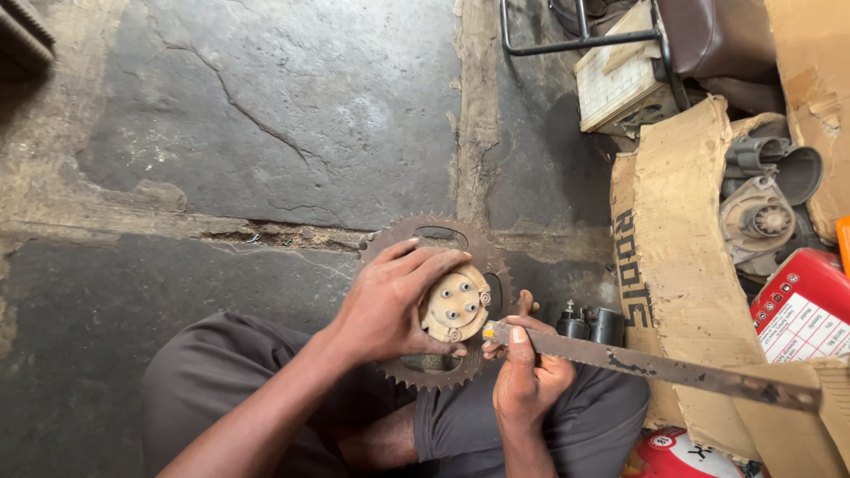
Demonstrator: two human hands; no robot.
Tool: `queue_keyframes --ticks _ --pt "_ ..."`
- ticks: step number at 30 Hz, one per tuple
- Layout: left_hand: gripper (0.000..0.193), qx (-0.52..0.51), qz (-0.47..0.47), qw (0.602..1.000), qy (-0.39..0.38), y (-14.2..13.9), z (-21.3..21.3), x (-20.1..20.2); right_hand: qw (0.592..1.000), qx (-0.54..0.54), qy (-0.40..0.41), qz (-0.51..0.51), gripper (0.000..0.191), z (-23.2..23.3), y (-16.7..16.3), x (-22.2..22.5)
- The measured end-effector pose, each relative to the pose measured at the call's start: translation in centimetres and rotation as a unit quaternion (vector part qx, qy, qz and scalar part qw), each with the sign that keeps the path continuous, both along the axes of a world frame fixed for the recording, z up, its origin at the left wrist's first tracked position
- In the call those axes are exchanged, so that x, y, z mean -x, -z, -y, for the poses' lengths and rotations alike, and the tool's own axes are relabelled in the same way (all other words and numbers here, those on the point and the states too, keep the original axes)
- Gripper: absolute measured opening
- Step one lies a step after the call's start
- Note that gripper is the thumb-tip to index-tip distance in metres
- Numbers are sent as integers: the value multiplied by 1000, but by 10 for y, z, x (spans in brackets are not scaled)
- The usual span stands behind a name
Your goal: The person sits on the workshop floor holding a motorcycle sprocket with a hub assembly, and repeatedly files the edge of the hub with a hacksaw blade, turning the assembly to work around it.
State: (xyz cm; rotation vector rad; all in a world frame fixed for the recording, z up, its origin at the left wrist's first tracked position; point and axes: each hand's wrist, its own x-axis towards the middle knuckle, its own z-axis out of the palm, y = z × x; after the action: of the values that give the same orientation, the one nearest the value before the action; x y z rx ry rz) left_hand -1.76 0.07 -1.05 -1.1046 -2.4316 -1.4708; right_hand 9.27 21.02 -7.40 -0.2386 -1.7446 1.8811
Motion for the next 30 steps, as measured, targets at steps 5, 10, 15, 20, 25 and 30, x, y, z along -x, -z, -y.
queue_keyframes --ticks 5,10,15,20,25,30 --pt "99 24 -8 1000 -2 -2 3 4 999 17 -5 -33 14 -6 2 9" --pt "102 29 -23 999 4 0 2 7 999 25 26 2 13 2 -2 22" --pt "102 32 -11 999 3 4 0 8 986 -162 27 1 23 4 -11 27" --pt "103 25 -23 999 1 5 -1 8 998 -52 6 -38 20 4 -8 23" --pt "103 28 -15 999 0 5 0 5 997 -72 19 0 22 2 -2 17" --pt "104 30 -17 999 -4 7 -1 3 993 -107 -36 -17 26 -4 0 13"
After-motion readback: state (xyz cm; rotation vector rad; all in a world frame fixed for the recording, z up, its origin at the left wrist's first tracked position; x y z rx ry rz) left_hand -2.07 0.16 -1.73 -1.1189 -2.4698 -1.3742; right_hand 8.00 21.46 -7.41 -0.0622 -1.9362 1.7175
